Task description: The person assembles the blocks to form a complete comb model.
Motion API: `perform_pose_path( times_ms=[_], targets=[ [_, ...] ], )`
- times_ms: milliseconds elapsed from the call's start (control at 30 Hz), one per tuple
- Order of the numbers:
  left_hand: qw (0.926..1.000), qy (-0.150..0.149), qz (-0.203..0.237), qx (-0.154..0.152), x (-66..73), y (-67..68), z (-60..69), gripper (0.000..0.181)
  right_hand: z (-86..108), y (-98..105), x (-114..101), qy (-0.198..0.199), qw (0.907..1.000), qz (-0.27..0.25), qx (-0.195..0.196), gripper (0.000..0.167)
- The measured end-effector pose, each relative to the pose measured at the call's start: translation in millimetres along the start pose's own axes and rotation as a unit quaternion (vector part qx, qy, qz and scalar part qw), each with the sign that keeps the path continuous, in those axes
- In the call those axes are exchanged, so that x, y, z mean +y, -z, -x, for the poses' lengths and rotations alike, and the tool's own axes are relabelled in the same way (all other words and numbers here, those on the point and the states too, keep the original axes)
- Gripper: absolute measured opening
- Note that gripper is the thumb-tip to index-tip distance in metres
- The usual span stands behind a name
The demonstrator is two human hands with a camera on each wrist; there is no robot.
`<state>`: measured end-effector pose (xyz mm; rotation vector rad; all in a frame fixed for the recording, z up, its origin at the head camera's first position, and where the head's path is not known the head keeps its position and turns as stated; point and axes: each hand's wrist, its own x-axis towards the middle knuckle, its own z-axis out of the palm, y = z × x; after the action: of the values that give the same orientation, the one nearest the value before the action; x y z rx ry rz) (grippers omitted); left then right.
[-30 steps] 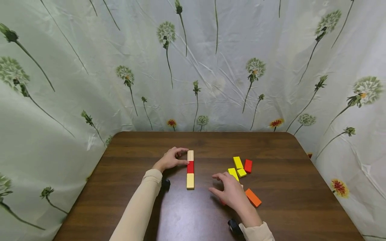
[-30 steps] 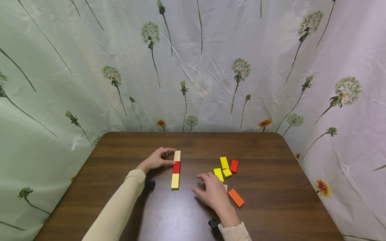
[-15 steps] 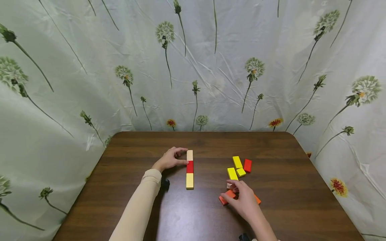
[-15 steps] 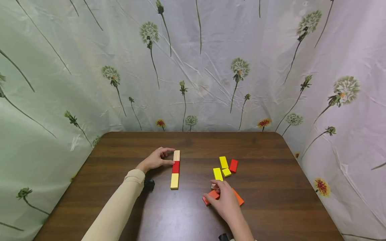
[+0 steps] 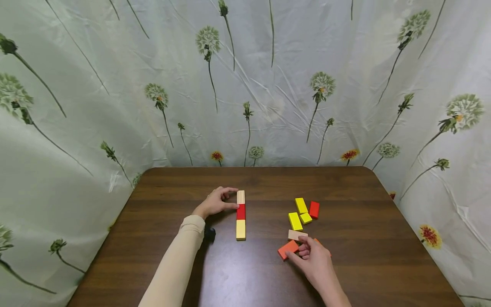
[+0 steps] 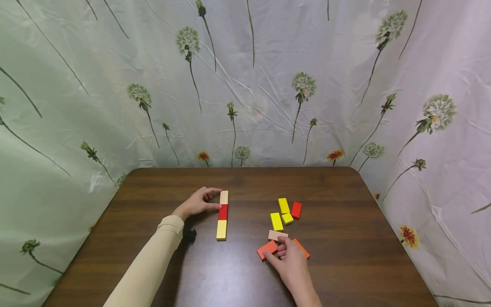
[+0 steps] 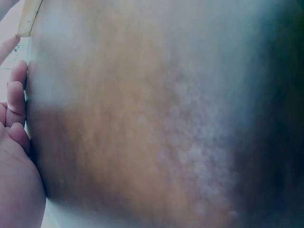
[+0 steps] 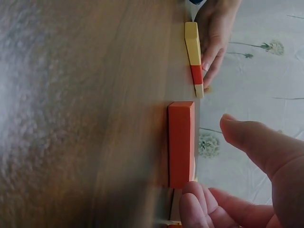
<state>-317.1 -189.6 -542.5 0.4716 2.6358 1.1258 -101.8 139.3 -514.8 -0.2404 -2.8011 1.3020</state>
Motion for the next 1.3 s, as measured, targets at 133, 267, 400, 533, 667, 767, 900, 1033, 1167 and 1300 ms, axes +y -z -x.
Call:
perform_pose_path(
  times_ms=[133, 267, 400, 533, 667, 767, 900, 1033, 1167, 1300],
  targets=[
    [1.0000, -0.004, 0.003, 0.003, 0.9, -0.3, -0.4, 0.064, 0.7, 0, 1, -0.016, 0.9999, 0.004, -0.003, 0.059],
    [1.0000, -0.004, 0.001, 0.002, 1.7, 0.4, 0.4, 0.064, 0.2, -3, 2, -0.020, 0.9996, 0.003, -0.017, 0.059],
    [1.0000, -0.004, -0.002, 0.001, 1.6, 2.5, 1.1, 0.065, -1.4, -6, 2, -0.023, 0.9994, 0.001, -0.025, 0.060],
    [0.9999, -0.010, -0.008, 0.004, 0.5, 3.6, 0.3, 0.065, -3.4, -8, 3, -0.016, 0.9996, 0.003, -0.022, 0.060],
    [0.9999, -0.006, -0.008, 0.002, 1.5, 2.9, 1.6, 0.065, -4.1, -8, 4, -0.005, 0.9998, 0.009, -0.019, 0.062],
    [1.0000, 0.001, -0.002, -0.002, 3.8, 2.1, 3.3, 0.065, -3.4, -8, 6, 0.000, 0.9997, 0.011, -0.020, 0.066],
    [1.0000, 0.001, 0.001, 0.001, 4.0, 1.4, 3.5, 0.064, -2.5, -8, 6, 0.004, 0.9994, 0.013, -0.032, 0.074],
    [1.0000, -0.003, 0.000, 0.003, 2.5, 0.5, 2.3, 0.064, -3.3, -9, 8, 0.011, 0.9989, 0.006, -0.045, 0.075],
    [1.0000, -0.003, 0.002, 0.003, 1.3, -0.2, 2.0, 0.064, -3.6, -12, 11, 0.023, 0.9982, -0.012, -0.054, 0.069],
    [1.0000, -0.002, 0.002, 0.003, 1.8, 0.3, 1.8, 0.064, -3.5, -11, 13, 0.033, 0.9971, -0.029, -0.062, 0.068]
  ],
)
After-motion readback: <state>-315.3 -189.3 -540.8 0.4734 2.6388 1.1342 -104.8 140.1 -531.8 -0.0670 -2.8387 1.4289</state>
